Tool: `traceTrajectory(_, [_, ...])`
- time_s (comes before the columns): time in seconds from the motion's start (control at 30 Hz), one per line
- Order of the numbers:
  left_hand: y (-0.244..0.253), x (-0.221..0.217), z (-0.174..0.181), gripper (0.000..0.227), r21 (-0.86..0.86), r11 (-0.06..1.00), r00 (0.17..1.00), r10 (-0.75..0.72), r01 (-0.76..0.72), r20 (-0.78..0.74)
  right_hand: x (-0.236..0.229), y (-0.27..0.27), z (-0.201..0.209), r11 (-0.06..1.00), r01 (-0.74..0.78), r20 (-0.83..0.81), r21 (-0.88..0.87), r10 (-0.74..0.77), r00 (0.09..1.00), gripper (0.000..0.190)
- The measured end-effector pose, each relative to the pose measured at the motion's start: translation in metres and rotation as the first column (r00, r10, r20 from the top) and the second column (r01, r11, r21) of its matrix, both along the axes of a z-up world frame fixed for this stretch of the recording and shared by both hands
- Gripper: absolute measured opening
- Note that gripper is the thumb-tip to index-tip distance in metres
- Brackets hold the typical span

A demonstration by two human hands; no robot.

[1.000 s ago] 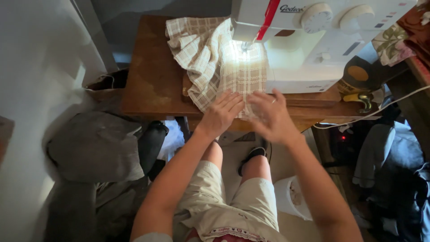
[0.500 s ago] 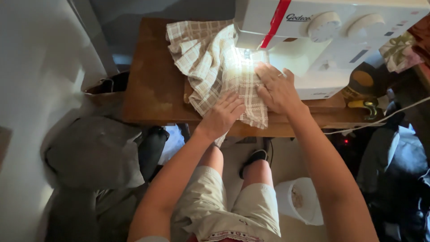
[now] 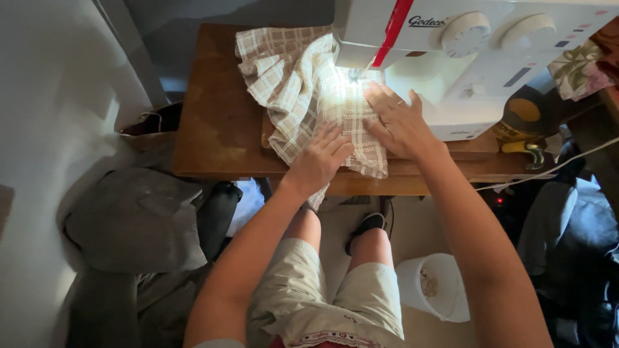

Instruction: Sewing a piece of checkered fabric using a sewing machine

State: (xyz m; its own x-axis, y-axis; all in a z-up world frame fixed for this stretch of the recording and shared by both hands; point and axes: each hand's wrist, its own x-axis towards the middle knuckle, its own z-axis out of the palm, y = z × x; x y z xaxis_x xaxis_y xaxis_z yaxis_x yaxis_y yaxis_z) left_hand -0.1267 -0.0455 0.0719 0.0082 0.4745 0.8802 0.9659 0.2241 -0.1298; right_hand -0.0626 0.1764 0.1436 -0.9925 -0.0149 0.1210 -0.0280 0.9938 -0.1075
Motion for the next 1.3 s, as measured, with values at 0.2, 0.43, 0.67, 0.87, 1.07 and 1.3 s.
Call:
traceTrajectory(0.2, [0.003, -0.006, -0.001, 0.009, -0.006, 1.000, 1.000, 0.010, -0.010, 0.030, -0.007, 0.003, 0.001, 1.000, 0.007, 0.056, 0.000, -0.007, 0.998, 0.080])
traceTrajectory(0.43, [0.002, -0.011, 0.010, 0.018, -0.086, 0.996, 0.989, -0.007, 0.020, 0.145, -0.012, 0.003, 0.008, 1.000, 0.002, 0.093, 0.000, -0.002, 0.996, 0.075])
traceTrajectory(0.67, [0.004, -0.020, 0.009, 0.022, -0.133, 0.990, 0.980, -0.022, 0.048, 0.197, -0.014, 0.001, 0.014, 1.000, 0.005, 0.096, -0.019, -0.003, 0.995, 0.076])
traceTrajectory(0.87, [0.003, -0.024, 0.012, 0.025, -0.171, 0.981, 0.947, -0.037, 0.096, 0.318, -0.017, 0.002, 0.018, 1.000, -0.012, 0.102, -0.022, 0.014, 0.995, 0.072])
traceTrajectory(1.07, [0.005, -0.035, 0.007, 0.027, -0.177, 0.978, 0.936, -0.045, 0.113, 0.349, -0.020, 0.002, 0.019, 0.999, 0.001, 0.115, -0.032, 0.002, 0.993, 0.072])
traceTrajectory(1.3, [0.007, -0.040, 0.010, 0.031, -0.219, 0.969, 0.939, -0.037, 0.118, 0.341, -0.026, 0.006, 0.015, 0.998, 0.037, 0.140, -0.051, -0.030, 0.990, 0.072])
